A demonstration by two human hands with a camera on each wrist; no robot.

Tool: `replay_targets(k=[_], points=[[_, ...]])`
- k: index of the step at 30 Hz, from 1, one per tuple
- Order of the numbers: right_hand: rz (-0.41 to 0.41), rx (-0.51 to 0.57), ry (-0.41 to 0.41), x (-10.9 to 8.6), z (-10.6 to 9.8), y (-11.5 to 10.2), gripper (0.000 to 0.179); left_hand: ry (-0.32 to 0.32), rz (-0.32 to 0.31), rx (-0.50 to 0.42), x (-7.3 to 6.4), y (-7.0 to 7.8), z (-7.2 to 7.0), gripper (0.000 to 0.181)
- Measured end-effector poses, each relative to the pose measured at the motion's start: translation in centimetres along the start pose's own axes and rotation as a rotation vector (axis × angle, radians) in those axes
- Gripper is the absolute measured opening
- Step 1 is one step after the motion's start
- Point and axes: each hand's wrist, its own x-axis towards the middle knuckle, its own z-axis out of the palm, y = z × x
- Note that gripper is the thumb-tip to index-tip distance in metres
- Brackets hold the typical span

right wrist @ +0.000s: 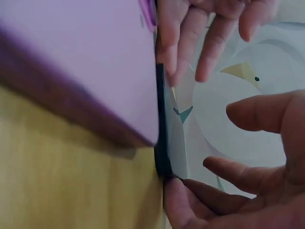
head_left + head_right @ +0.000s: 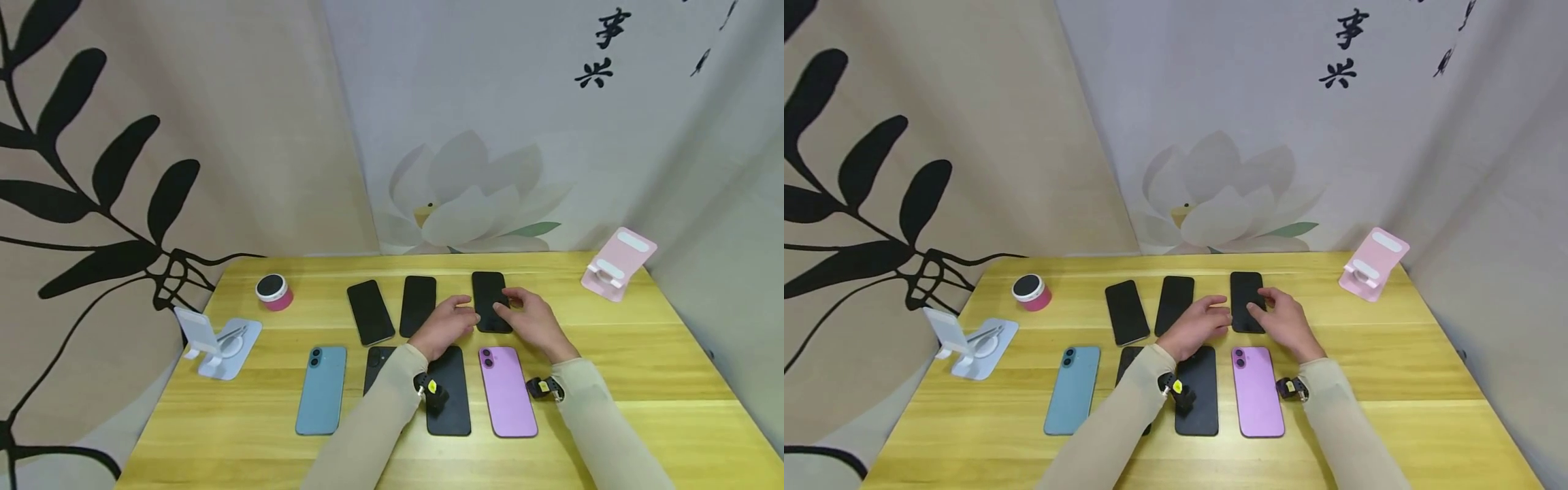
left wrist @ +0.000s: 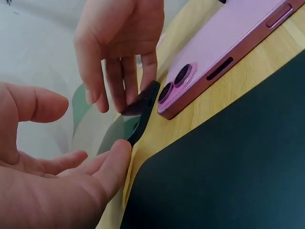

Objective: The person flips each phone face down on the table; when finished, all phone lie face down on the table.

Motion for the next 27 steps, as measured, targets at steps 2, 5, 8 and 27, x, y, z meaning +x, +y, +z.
replay_targets(k=[2, 5, 8, 27], points=[[0.017, 0.003, -0.014, 0.0, 0.0, -0.2, 0.062, -0.013, -0.009, -0.032, 0.2, 0.1, 0.2, 0.062], [0.028, 0.002, -0.013, 0.0, 0.0, -0.4, 0.062, -0.009, -0.021, -0.051, 0.2, 0.3, 0.5, 0.062], [0.031, 0.005, -0.011, 0.1, 0.0, -0.5, 0.061, 0.009, -0.031, -0.073, 0.2, 0.5, 0.6, 0.061], [0.035, 0.238, -0.147, -0.3, 1.3, -2.8, 0.066, -0.011, 0.025, -0.192, -0.4, 0.9, 0.3, 0.048]])
